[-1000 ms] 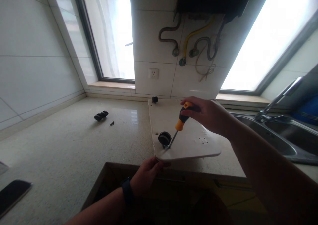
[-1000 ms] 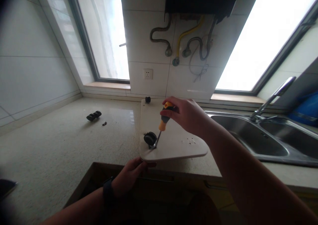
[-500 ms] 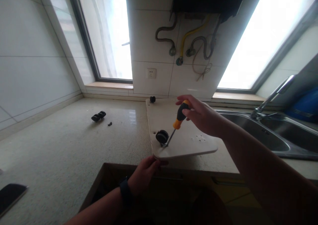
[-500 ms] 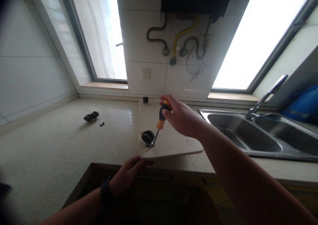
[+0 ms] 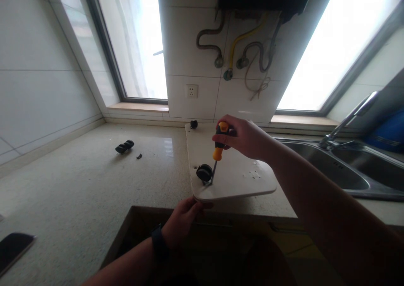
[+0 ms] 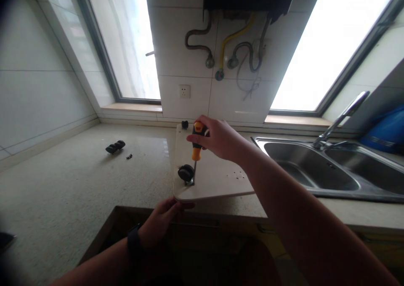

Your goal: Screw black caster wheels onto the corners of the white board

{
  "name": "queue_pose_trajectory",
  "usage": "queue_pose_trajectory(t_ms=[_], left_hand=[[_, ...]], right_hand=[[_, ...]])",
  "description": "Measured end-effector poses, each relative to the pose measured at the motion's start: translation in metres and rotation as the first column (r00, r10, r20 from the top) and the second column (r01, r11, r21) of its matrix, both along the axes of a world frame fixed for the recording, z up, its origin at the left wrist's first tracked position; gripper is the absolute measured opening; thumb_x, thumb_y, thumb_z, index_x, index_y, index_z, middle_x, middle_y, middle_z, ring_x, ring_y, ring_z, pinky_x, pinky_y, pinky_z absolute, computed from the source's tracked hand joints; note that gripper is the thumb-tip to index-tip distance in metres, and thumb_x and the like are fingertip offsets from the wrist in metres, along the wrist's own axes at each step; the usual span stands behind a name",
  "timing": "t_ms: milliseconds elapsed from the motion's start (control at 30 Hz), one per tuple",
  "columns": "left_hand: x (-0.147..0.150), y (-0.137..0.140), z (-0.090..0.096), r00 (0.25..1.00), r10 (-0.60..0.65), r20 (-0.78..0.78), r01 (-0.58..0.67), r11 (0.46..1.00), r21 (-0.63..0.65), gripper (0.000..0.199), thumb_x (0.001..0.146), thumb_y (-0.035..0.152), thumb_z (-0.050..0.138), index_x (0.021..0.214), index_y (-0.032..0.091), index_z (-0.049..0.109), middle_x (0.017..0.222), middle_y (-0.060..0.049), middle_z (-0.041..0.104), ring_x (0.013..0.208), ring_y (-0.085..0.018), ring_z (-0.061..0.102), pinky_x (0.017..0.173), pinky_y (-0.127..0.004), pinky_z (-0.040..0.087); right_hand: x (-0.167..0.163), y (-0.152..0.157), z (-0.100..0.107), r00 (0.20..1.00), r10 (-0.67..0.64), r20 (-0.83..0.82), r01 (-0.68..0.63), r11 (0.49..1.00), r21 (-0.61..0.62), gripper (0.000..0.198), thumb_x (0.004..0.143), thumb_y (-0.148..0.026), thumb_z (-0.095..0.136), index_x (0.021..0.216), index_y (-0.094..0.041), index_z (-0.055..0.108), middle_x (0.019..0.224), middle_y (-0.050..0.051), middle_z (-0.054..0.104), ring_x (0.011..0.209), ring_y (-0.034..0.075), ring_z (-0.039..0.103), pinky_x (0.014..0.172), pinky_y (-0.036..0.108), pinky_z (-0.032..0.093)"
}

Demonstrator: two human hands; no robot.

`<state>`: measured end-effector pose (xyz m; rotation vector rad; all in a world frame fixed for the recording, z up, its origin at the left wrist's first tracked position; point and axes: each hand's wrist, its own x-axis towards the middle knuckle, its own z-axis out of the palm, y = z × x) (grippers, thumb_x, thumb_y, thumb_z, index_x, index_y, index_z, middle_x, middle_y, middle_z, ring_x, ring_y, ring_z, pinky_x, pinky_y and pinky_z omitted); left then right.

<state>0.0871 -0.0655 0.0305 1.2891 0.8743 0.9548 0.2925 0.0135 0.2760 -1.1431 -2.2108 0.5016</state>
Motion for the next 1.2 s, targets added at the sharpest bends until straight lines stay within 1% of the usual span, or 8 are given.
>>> queue_pose_trajectory(t_ms=[100, 300, 533, 733, 800, 933, 1033, 1200], left_hand=[[0.001, 0.000, -0.001, 1.000, 0.008, 0.012, -0.008, 1.000, -0.018, 0.050, 0.093, 0.058, 0.061, 0.112, 0.014, 0.073, 0.104, -0.012, 0.076, 0.079, -0.018, 0.060, 0.073, -0.030, 0.046], [0.002, -0.002, 0.005, 1.000, 0.017, -0.010, -0.017, 1.000, -0.010, 0.052, 0.091, 0.062, 0.061, 0.110, 0.015, 0.074, 0.097, -0.011, 0.075, 0.075, -0.018, 0.058, 0.071, -0.030, 0.044], [0.002, -0.003, 0.006, 1.000, 0.017, -0.005, -0.017, 1.000, -0.018, 0.053, 0.090, 0.063, 0.061, 0.109, 0.015, 0.074, 0.097, -0.010, 0.075, 0.075, -0.017, 0.058, 0.072, -0.030, 0.044], [0.002, -0.001, 0.005, 1.000, 0.022, 0.002, -0.022, 1.000, -0.016, 0.053, 0.089, 0.063, 0.062, 0.110, 0.015, 0.074, 0.105, -0.012, 0.076, 0.080, -0.019, 0.060, 0.075, -0.031, 0.045], [0.000, 0.000, 0.004, 1.000, 0.017, -0.006, -0.017, 1.000, -0.014, 0.052, 0.091, 0.061, 0.061, 0.112, 0.015, 0.073, 0.107, -0.012, 0.076, 0.081, -0.019, 0.060, 0.075, -0.031, 0.046], [-0.002, 0.002, 0.001, 0.999, 0.026, -0.041, -0.026, 1.000, -0.004, 0.053, 0.091, 0.063, 0.059, 0.111, 0.016, 0.075, 0.100, -0.010, 0.075, 0.082, -0.020, 0.060, 0.076, -0.031, 0.045], [-0.002, 0.002, 0.002, 0.999, 0.031, -0.034, -0.031, 1.000, 0.005, 0.054, 0.091, 0.064, 0.060, 0.111, 0.016, 0.074, 0.099, -0.010, 0.075, 0.080, -0.019, 0.060, 0.075, -0.030, 0.046], [-0.001, 0.000, 0.008, 0.999, 0.048, -0.017, -0.048, 0.999, 0.000, 0.054, 0.090, 0.063, 0.060, 0.111, 0.015, 0.073, 0.102, -0.011, 0.077, 0.080, -0.020, 0.061, 0.074, -0.031, 0.046]], right_hand=[[-0.003, 0.000, -0.001, 0.992, -0.102, 0.077, 0.092, 0.988, 0.122, 0.038, 0.085, -0.058, 0.067, 0.090, -0.022, 0.056, 0.075, 0.002, 0.066, 0.064, 0.017, 0.061, 0.059, 0.032, 0.046], [-0.009, 0.005, -0.002, 0.980, -0.166, 0.109, 0.143, 0.971, 0.192, 0.043, 0.084, -0.063, 0.065, 0.087, -0.022, 0.054, 0.071, 0.002, 0.064, 0.058, 0.015, 0.056, 0.056, 0.030, 0.039], [-0.016, 0.004, 0.001, 0.951, -0.260, 0.167, 0.205, 0.934, 0.292, 0.036, 0.085, -0.055, 0.065, 0.079, -0.022, 0.052, 0.064, 0.001, 0.058, 0.055, 0.014, 0.048, 0.055, 0.031, 0.033], [-0.023, -0.001, 0.002, 0.894, -0.348, 0.282, 0.237, 0.901, 0.363, 0.036, 0.089, -0.055, 0.057, 0.091, -0.019, 0.058, 0.074, 0.008, 0.064, 0.064, 0.020, 0.053, 0.059, 0.035, 0.035], [-0.020, -0.001, 0.000, 0.927, -0.264, 0.267, 0.175, 0.932, 0.317, 0.034, 0.093, -0.046, 0.051, 0.110, -0.017, 0.057, 0.094, 0.013, 0.070, 0.079, 0.025, 0.061, 0.068, 0.037, 0.042], [-0.004, 0.005, -0.003, 0.990, 0.038, 0.136, -0.043, 0.999, 0.033, 0.050, 0.094, -0.027, 0.045, 0.143, -0.022, 0.035, 0.131, 0.013, 0.063, 0.098, 0.022, 0.065, 0.078, 0.034, 0.050], [0.004, 0.009, -0.001, 0.985, 0.109, 0.135, -0.101, 0.993, -0.064, 0.047, 0.097, -0.037, 0.047, 0.141, -0.026, 0.036, 0.121, 0.010, 0.067, 0.089, 0.021, 0.067, 0.068, 0.032, 0.051], [-0.003, 0.004, 0.005, 0.968, 0.013, 0.250, -0.021, 0.999, 0.029, 0.031, 0.097, -0.046, 0.050, 0.116, -0.022, 0.045, 0.088, 0.007, 0.070, 0.069, 0.019, 0.064, 0.059, 0.032, 0.043]])
